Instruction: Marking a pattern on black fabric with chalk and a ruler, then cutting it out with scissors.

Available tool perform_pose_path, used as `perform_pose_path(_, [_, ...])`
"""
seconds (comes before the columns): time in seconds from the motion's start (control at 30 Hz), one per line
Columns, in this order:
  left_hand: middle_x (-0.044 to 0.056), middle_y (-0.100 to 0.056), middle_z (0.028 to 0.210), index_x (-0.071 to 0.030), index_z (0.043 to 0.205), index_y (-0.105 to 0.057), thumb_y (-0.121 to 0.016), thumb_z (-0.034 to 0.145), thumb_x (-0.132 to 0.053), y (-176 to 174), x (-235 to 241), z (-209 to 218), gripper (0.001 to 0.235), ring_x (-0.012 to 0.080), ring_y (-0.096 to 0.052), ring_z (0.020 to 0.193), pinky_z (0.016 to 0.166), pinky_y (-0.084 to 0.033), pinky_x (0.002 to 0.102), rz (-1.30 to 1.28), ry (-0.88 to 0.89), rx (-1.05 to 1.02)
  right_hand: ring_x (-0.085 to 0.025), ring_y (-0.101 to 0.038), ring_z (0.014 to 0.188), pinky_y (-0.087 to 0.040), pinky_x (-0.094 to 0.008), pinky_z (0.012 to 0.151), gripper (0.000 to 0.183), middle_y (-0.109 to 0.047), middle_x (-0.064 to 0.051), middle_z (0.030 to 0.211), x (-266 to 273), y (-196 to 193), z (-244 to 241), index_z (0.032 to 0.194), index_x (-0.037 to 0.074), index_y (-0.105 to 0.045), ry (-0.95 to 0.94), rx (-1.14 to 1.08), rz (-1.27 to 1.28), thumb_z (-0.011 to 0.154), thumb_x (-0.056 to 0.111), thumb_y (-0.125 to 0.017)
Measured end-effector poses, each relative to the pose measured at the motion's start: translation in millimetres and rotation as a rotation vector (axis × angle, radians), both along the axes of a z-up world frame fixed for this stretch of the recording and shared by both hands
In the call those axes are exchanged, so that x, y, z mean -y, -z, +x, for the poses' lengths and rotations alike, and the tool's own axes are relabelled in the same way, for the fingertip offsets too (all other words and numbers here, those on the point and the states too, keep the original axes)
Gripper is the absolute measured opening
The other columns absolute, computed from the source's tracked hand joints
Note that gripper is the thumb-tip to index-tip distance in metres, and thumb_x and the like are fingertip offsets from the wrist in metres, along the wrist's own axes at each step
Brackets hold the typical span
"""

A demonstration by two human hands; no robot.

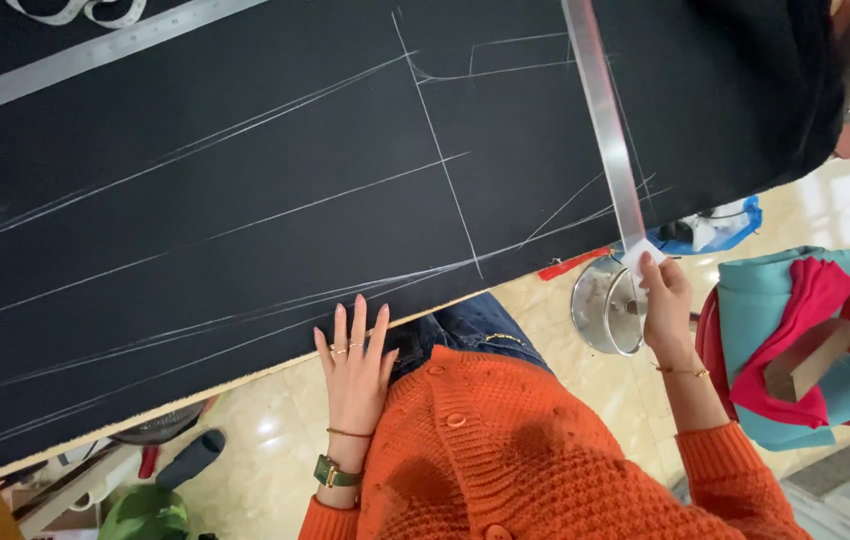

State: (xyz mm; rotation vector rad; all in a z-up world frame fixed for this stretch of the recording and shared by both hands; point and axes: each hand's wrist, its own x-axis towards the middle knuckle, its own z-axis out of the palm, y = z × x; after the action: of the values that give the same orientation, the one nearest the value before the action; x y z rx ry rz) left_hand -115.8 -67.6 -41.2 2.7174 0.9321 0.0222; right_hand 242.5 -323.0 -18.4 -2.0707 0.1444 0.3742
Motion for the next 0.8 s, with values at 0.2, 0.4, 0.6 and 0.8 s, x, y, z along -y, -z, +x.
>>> perform_pose_path(0.2, [0.003,-0.034,0.166,-0.030,0.147,-0.052,-0.059,0.098,-0.040,9.5,-6.8,12.7,0.050,0.0312,-0.024,0.155,0.120,-0.016,0.067,0.088,0.064,0.188,-0.006,-0.045,0.065,-0.037,-0.016,0.060,0.026,-0.051,0.000,0.072,-30.8,-30.2,-22.0,0.097,0.016,-0.066,0.010,0.004,0.086,0.103,0.040,-0.073])
perform_pose_path(0.4, [0.005,-0.046,0.156,-0.023,0.140,-0.058,-0.060,0.100,-0.036,6.6,-3.8,76.2,0.043,0.0313,-0.035,0.150,0.122,-0.021,0.063,0.035,0.304,0.334,-0.003,-0.047,0.064,-0.040,-0.016,0.059,0.024,-0.052,0.004,0.072,15.2,3.1,-23.6,0.100,0.017,-0.066,0.111,0.008,0.104,0.105,0.040,-0.071])
perform_pose_path(0.6, [0.006,-0.056,0.143,-0.018,0.132,-0.063,-0.065,0.099,-0.027,29.3,25.7,152.6,0.034,0.0275,-0.049,0.140,0.119,-0.036,0.054,0.136,0.445,0.444,-0.007,-0.045,0.065,-0.037,-0.018,0.062,0.026,-0.053,0.001,0.072,60.6,15.6,-32.1,0.100,0.018,-0.065,0.186,0.037,0.090,0.106,0.043,-0.071])
perform_pose_path(0.8, [0.002,-0.059,0.135,-0.020,0.129,-0.062,-0.065,0.099,-0.033,44.4,45.2,204.7,0.033,0.0209,-0.054,0.132,0.112,-0.043,0.045,0.147,0.459,0.456,-0.007,-0.045,0.067,-0.035,-0.017,0.063,0.027,-0.053,0.001,0.071,73.2,11.4,-30.4,0.096,0.018,-0.063,0.217,0.036,0.112,0.105,0.042,-0.070])
